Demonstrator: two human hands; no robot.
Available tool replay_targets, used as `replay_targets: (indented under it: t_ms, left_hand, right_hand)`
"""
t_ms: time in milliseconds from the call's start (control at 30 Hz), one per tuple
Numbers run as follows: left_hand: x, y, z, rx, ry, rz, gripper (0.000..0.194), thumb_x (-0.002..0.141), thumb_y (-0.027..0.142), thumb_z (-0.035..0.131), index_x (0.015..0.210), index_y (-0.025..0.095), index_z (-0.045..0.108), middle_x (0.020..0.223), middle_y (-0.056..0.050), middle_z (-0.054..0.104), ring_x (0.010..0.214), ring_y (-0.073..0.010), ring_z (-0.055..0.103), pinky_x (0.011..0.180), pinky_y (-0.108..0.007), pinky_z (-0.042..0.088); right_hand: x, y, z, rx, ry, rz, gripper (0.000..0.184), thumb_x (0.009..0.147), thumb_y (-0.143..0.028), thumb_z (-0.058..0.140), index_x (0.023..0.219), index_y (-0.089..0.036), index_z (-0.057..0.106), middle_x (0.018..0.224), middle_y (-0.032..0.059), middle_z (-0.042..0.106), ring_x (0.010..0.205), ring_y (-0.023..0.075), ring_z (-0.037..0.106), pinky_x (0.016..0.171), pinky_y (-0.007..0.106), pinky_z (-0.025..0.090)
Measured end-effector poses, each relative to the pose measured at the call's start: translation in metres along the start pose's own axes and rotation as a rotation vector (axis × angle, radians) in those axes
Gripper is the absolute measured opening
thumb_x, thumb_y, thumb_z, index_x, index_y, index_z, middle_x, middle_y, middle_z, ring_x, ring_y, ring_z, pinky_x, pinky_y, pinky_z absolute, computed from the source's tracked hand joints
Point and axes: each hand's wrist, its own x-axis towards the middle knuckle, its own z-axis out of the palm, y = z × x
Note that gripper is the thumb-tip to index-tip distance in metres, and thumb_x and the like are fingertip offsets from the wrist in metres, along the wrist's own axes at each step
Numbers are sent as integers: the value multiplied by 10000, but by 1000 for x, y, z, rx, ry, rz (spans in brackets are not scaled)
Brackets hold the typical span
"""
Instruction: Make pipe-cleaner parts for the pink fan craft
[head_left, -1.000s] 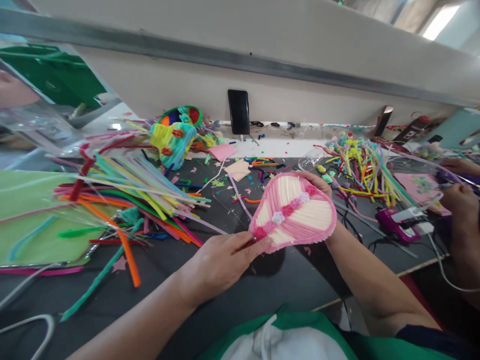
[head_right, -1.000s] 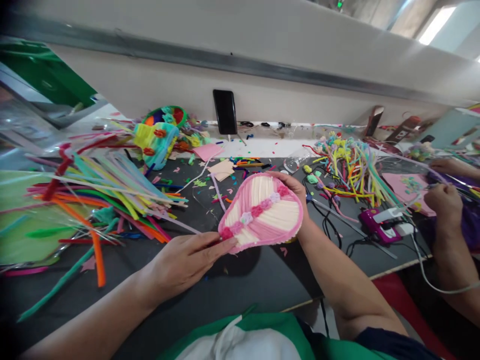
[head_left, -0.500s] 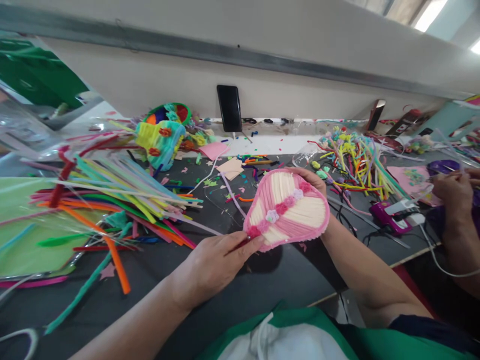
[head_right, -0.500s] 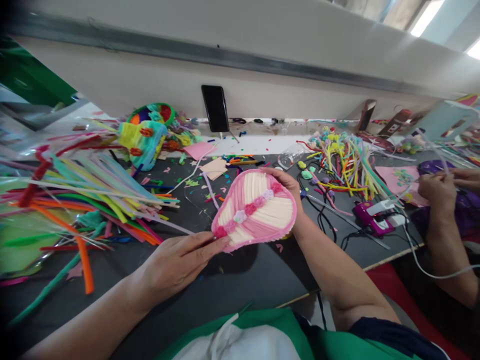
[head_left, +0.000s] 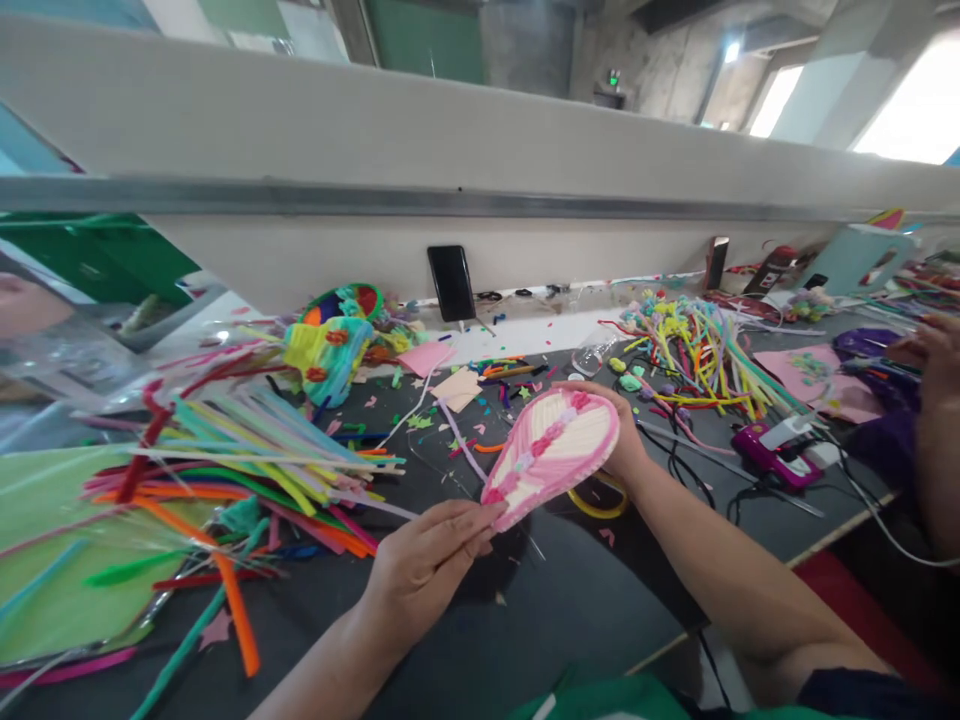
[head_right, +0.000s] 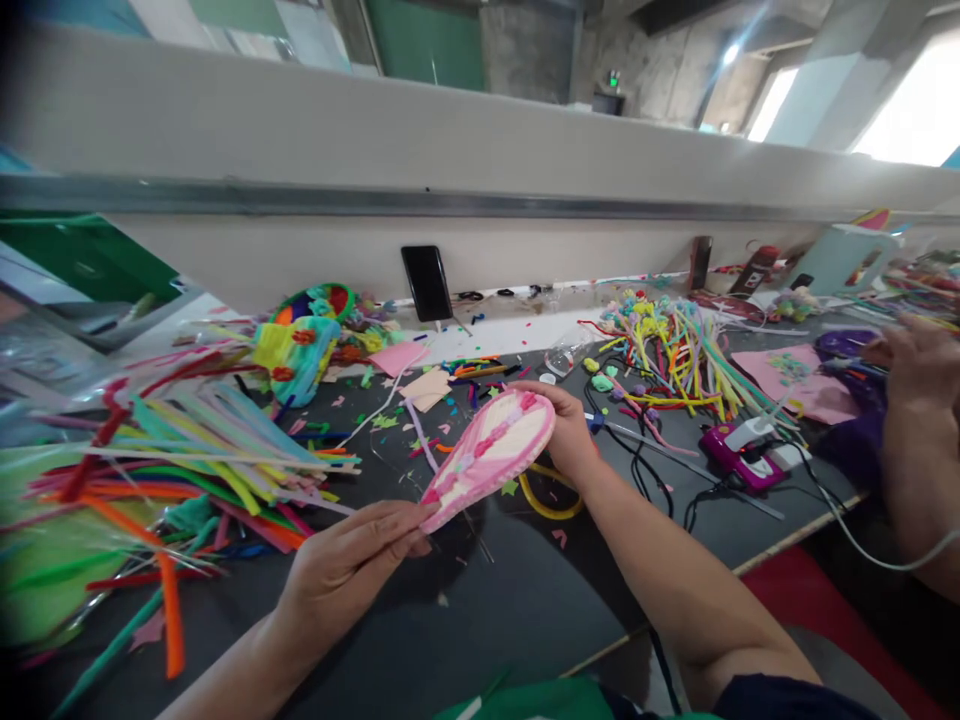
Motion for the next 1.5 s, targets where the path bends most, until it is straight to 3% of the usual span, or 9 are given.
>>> replay_targets:
  t_ms: [300, 533, 733, 867, 967, 1500]
  left_hand:
    - [2, -1, 1, -126, 38, -112, 283, 813, 83, 569, 1040, 207, 683, 703, -28, 682, 573, -107, 643, 553, -193, 544]
    - [1, -2, 1, -226, 35, -237, 235, 819, 139, 581, 1015, 196, 696, 682, -31, 676, 561, -122, 632, 545, -220, 536]
    - [2, 2, 2, -330, 49, -456, 156, 810, 236, 609, 912, 175, 710, 655, -40, 672, 544, -140, 636, 552, -244, 540]
    - [8, 8, 3, -553, 116, -699, 202, 794, 334, 623, 829, 140, 667, 658, -32, 650, 495, -151, 628, 507, -276, 540]
    - [13, 9, 2, -673, 153, -807, 240, 783, 368, 630, 802, 130, 613, 645, -21, 635, 460, -150, 617, 470, -276, 527]
    - [15, 5, 0, -852, 107, -856, 271, 818, 399, 587, 890, 146, 519, 656, -5, 636, 465, -144, 621, 462, -268, 515]
  right_hand:
    - [6, 23, -9, -10, 10, -81, 230, 735, -276, 677, 955, -225, 719, 970, 50, 719, 914, 219, 651, 850, 372, 496]
    - [6, 23, -10, -94, 16, -50, 256, 739, -310, 675, 977, -225, 716, 975, 37, 713, 861, 199, 646, 784, 346, 503]
    - [7, 22, -11, -149, 32, -57, 223, 737, -303, 681, 942, -231, 727, 936, 20, 713, 827, 177, 632, 773, 327, 488]
    - [9, 30, -15, -108, 108, -63, 260, 704, -302, 711, 954, -232, 719, 886, 7, 715, 787, 163, 628, 776, 342, 492]
    - [10, 33, -17, -135, 159, -77, 259, 701, -303, 713, 950, -231, 721, 910, 11, 717, 816, 165, 628, 797, 344, 487]
    - [8, 29, -15, -34, 176, -45, 227, 678, -280, 741, 901, -239, 729, 859, 10, 728, 777, 178, 654, 748, 350, 520]
